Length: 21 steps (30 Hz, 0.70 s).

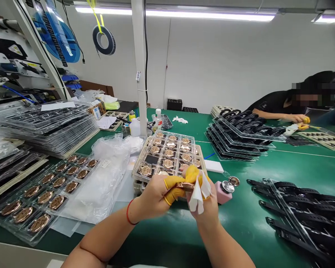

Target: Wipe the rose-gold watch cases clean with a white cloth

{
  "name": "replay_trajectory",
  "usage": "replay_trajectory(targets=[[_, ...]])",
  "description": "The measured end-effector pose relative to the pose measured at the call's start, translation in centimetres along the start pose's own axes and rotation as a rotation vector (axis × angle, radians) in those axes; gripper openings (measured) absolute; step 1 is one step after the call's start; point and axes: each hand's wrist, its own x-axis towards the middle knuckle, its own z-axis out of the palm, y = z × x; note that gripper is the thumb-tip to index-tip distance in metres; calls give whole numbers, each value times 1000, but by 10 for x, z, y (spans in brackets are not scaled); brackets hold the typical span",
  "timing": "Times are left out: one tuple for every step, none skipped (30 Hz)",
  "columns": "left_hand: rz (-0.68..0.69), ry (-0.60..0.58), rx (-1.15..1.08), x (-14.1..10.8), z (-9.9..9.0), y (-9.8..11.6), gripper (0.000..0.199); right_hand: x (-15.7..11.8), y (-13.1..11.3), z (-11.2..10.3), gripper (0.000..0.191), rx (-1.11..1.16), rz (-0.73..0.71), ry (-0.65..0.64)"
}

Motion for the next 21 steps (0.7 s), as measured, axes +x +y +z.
replay_trajectory(targets=[[-145, -51, -157, 1, -1, 1, 35, 3, 0, 1, 17, 43, 98, -10], [-288, -75, -313, 2, -3, 3, 40, 7, -1, 1, 21, 68, 179, -15], [-412, -65, -441, 4, -6, 4, 43, 10, -2, -1, 23, 86, 239, 1], [-503, -22, -527, 5, -8, 5, 45, 14, -4, -4, 25, 105, 279, 28], [-559, 42, -569, 6, -11, 5, 47, 17, -6, -7, 27, 129, 299, 57], [-590, 106, -574, 8, -12, 6, 47, 20, -8, -11, 28, 157, 300, 74], [-609, 160, -561, 9, -14, 6, 46, 21, -10, -14, 31, 180, 290, 69], [-618, 203, -544, 9, -14, 5, 46, 21, -12, -16, 33, 183, 282, 47], [-618, 232, -532, 9, -14, 5, 45, 21, -14, -17, 36, 161, 280, 23], [-617, 247, -523, 9, -14, 5, 43, 19, -16, -16, 39, 113, 286, -2], [-613, 252, -518, 8, -13, 4, 40, 18, -16, -15, 42, 42, 292, -25], [-602, 253, -514, 7, -12, 4, 37, 16, -17, -13, 44, -43, 289, -43], [-585, 255, -506, 6, -10, 3, 36, 14, -16, -11, 44, -130, 272, -61], [-564, 258, -491, 5, -9, 3, 37, 13, -16, -9, 42, -208, 242, -76], [-544, 261, -467, 3, -8, 3, 41, 13, -15, -8, 38, -271, 213, -86], [-525, 265, -437, 2, -7, 2, 46, 13, -14, -7, 34, -315, 196, -89], [-508, 268, -401, 1, -6, 1, 49, 13, -12, -8, 29, -336, 199, -90], [-493, 266, -360, 0, -5, 0, 51, 14, -11, -9, 27, -339, 220, -94], [-476, 264, -315, 0, -4, -1, 51, 15, -10, -11, 25, -332, 250, -105], [-452, 258, -263, 0, -4, -3, 50, 16, -8, -13, 25, -324, 273, -118], [-423, 248, -203, 0, -4, -4, 47, 18, -8, -15, 26, -318, 279, -131]])
